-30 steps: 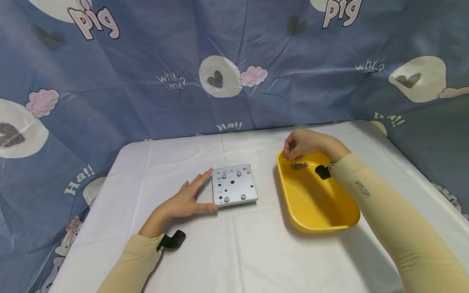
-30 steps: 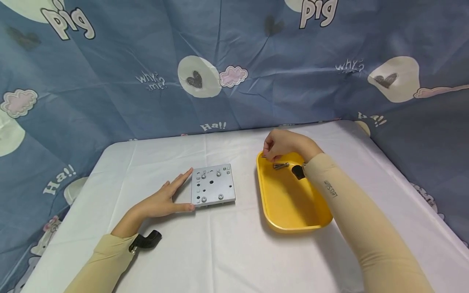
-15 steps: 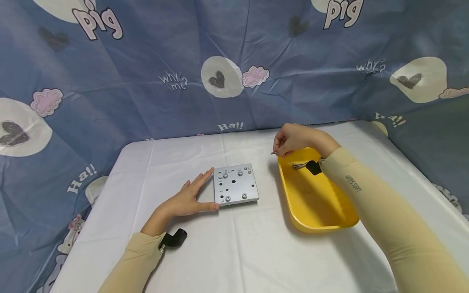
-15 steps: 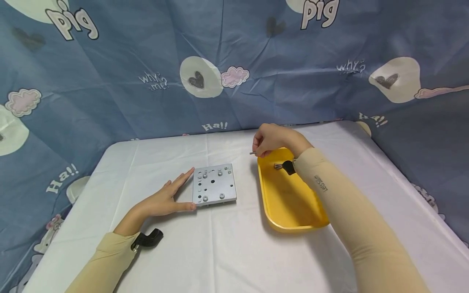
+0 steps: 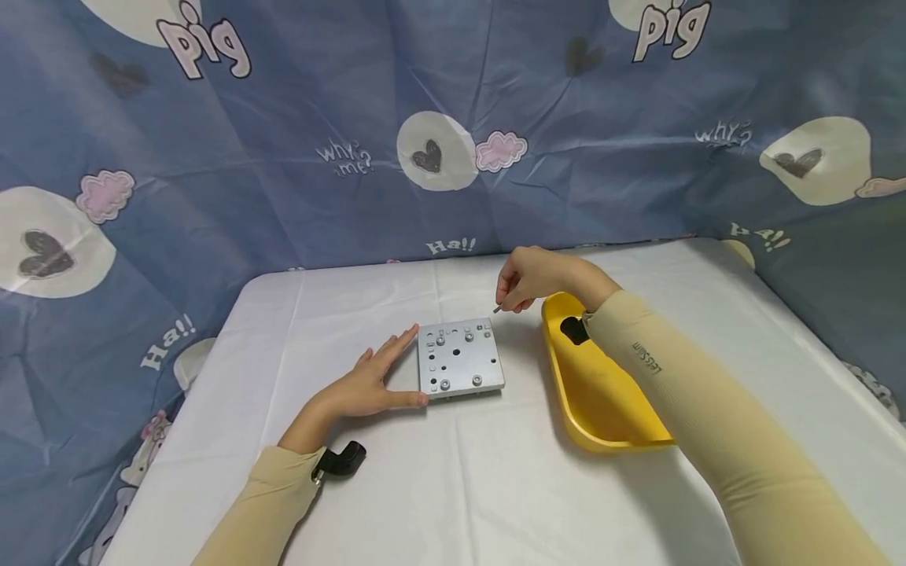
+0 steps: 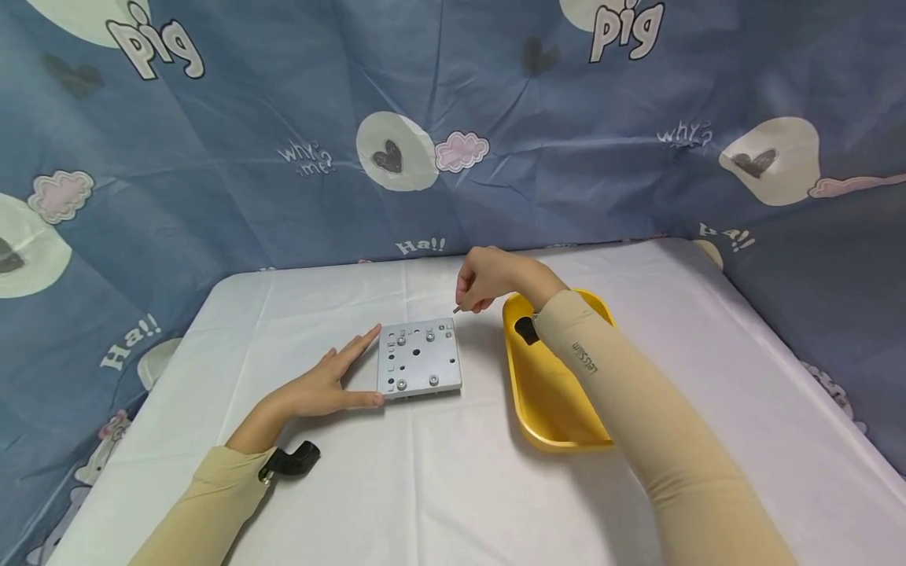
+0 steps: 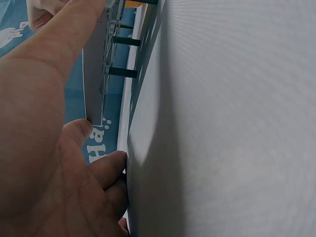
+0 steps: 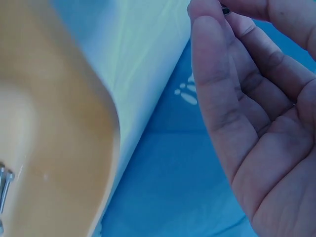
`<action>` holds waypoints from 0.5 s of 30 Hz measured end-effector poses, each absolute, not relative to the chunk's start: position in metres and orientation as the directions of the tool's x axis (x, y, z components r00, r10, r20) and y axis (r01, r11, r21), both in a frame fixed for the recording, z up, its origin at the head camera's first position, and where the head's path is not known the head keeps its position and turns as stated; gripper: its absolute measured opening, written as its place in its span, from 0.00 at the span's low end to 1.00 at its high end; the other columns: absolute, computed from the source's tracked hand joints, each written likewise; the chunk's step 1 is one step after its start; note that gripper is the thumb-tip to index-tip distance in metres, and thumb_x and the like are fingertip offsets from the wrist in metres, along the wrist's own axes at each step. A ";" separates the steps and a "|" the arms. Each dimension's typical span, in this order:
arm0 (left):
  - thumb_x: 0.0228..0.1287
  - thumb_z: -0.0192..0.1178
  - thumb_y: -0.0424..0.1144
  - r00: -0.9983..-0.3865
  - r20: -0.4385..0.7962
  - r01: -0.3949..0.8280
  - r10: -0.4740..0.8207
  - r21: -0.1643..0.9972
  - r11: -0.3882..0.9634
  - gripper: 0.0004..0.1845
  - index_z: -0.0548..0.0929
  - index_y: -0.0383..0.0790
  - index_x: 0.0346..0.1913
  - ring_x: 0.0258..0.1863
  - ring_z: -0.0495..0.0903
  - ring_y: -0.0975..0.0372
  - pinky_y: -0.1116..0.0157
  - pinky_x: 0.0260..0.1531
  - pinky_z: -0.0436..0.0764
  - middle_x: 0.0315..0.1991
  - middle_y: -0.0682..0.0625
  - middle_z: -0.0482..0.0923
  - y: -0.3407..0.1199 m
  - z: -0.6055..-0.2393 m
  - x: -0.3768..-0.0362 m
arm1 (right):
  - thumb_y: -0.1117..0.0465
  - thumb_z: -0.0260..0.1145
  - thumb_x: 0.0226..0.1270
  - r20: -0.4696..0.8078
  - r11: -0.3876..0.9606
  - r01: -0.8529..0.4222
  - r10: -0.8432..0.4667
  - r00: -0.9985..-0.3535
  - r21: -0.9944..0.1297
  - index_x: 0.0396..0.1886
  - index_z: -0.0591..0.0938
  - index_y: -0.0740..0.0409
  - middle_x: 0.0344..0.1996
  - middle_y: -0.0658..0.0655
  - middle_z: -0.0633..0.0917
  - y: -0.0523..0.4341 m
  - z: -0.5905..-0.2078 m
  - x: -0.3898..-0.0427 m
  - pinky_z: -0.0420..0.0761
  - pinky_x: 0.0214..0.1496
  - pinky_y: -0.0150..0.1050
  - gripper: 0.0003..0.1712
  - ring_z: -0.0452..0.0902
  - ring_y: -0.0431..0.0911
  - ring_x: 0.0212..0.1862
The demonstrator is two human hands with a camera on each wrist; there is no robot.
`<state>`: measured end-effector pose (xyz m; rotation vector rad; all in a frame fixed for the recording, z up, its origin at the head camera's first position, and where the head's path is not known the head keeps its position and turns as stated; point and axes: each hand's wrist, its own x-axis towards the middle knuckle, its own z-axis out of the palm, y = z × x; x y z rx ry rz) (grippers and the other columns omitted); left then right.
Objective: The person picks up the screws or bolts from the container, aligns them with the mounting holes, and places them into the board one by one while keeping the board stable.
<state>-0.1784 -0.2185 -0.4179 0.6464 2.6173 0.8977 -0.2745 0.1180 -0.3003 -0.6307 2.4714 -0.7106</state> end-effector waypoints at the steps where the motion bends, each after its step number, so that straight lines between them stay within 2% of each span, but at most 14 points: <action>1: 0.61 0.76 0.63 -0.853 -0.133 0.316 0.504 0.639 0.702 0.65 0.44 0.55 0.90 0.89 0.40 0.43 0.34 0.84 0.32 0.90 0.48 0.44 -0.218 -0.418 -0.178 | 0.63 0.77 0.69 -0.327 0.761 -0.291 -0.545 -0.772 -0.580 0.39 0.91 0.59 0.34 0.56 0.93 0.115 -0.302 -0.275 0.92 0.47 0.38 0.04 0.90 0.43 0.34; 8: 0.61 0.76 0.64 -0.852 -0.143 0.311 0.504 0.638 0.705 0.65 0.44 0.57 0.90 0.90 0.41 0.45 0.36 0.85 0.33 0.90 0.51 0.44 -0.217 -0.419 -0.179 | 0.65 0.76 0.68 -0.342 0.765 -0.305 -0.555 -0.758 -0.567 0.38 0.91 0.60 0.31 0.52 0.91 0.101 -0.308 -0.276 0.91 0.45 0.36 0.02 0.90 0.46 0.36; 15: 0.61 0.76 0.64 -0.855 -0.140 0.308 0.499 0.636 0.708 0.64 0.44 0.58 0.90 0.90 0.41 0.45 0.36 0.85 0.34 0.90 0.52 0.45 -0.222 -0.419 -0.179 | 0.66 0.76 0.67 -0.331 0.748 -0.344 -0.590 -0.736 -0.568 0.36 0.91 0.60 0.27 0.50 0.90 0.086 -0.314 -0.279 0.87 0.42 0.32 0.02 0.85 0.39 0.30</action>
